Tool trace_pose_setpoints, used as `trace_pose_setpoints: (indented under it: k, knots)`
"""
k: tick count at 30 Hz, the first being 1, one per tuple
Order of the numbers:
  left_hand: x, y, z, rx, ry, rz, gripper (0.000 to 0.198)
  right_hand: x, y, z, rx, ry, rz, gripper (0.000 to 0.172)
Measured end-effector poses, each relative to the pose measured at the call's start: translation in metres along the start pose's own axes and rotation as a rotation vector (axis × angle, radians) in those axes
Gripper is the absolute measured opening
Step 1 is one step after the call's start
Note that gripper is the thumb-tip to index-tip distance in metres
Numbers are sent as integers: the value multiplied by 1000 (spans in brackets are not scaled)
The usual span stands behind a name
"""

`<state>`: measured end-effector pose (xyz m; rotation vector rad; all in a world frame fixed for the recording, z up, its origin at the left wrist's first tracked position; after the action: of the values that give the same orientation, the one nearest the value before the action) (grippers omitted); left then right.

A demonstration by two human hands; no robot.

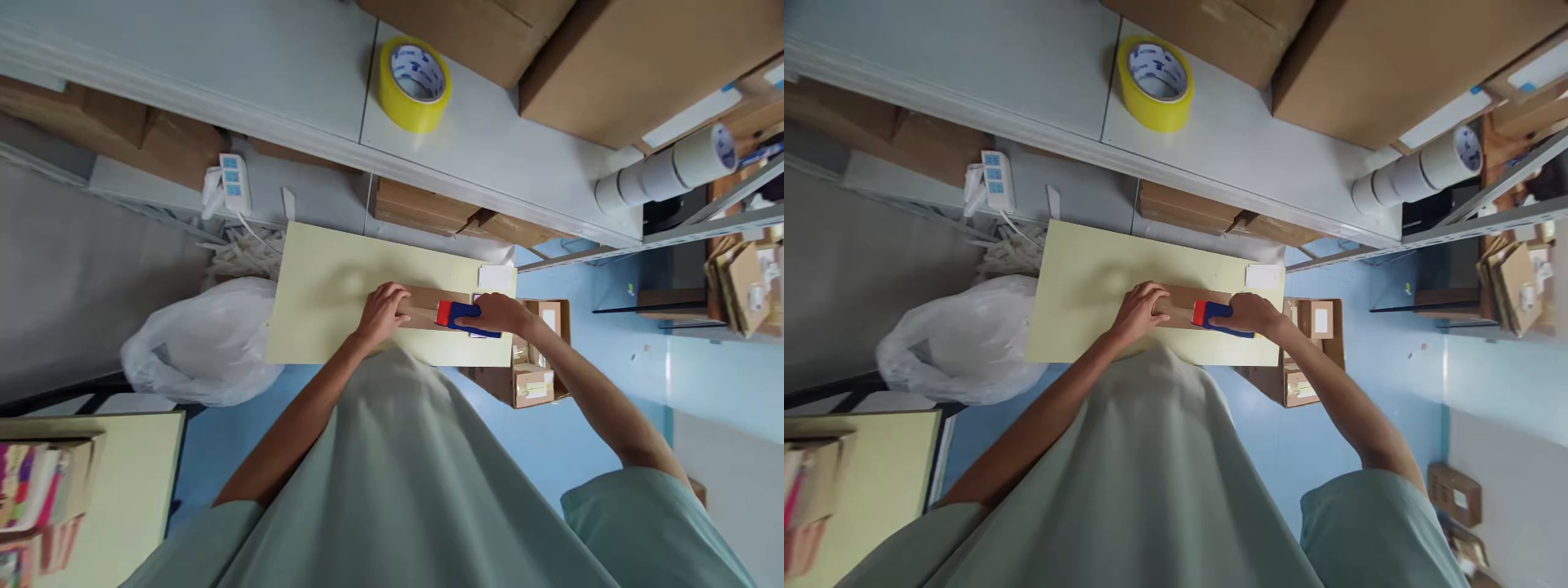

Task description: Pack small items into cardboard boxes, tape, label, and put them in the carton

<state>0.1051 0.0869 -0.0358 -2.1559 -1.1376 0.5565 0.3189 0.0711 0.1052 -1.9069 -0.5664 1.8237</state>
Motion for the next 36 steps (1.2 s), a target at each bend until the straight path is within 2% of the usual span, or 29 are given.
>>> trace_pose_setpoints:
  k: [8,13,16,21,24,30,33,36]
  knots:
    - [1,-3,-11,161,-116,58,47,52,31,-23,86,-94,9,69]
    - [-7,-2,-23,265,-154,52,50,65,36,-22,130,-132,-33,64]
    - [-15,12,-31,304,-175,37,59,64,34,-18,134,-157,-36,59]
    - [-29,57,-50,344,-170,-9,76,63,32,-14,152,-205,-49,50]
    - [-33,77,-56,396,-167,-23,92,65,35,-12,137,-225,-47,50]
    - [-31,83,-50,481,-197,36,111,65,35,-7,133,-275,-42,46]
    - [-31,83,-48,504,-199,54,114,55,28,-22,140,-302,-42,48]
    - [-31,83,-50,504,-205,64,114,42,21,-63,144,-299,-40,52]
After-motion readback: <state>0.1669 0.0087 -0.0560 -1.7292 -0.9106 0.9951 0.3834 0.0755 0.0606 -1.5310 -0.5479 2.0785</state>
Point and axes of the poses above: each hand's wrist, its own x-axis towards the middle knuckle, its own y-axis out of the palm, z = x × y, the point moved 8 cm from there along x, towards the middle knuckle, and after that the axes turned 3 degrees about x, right-handed, at the moved point
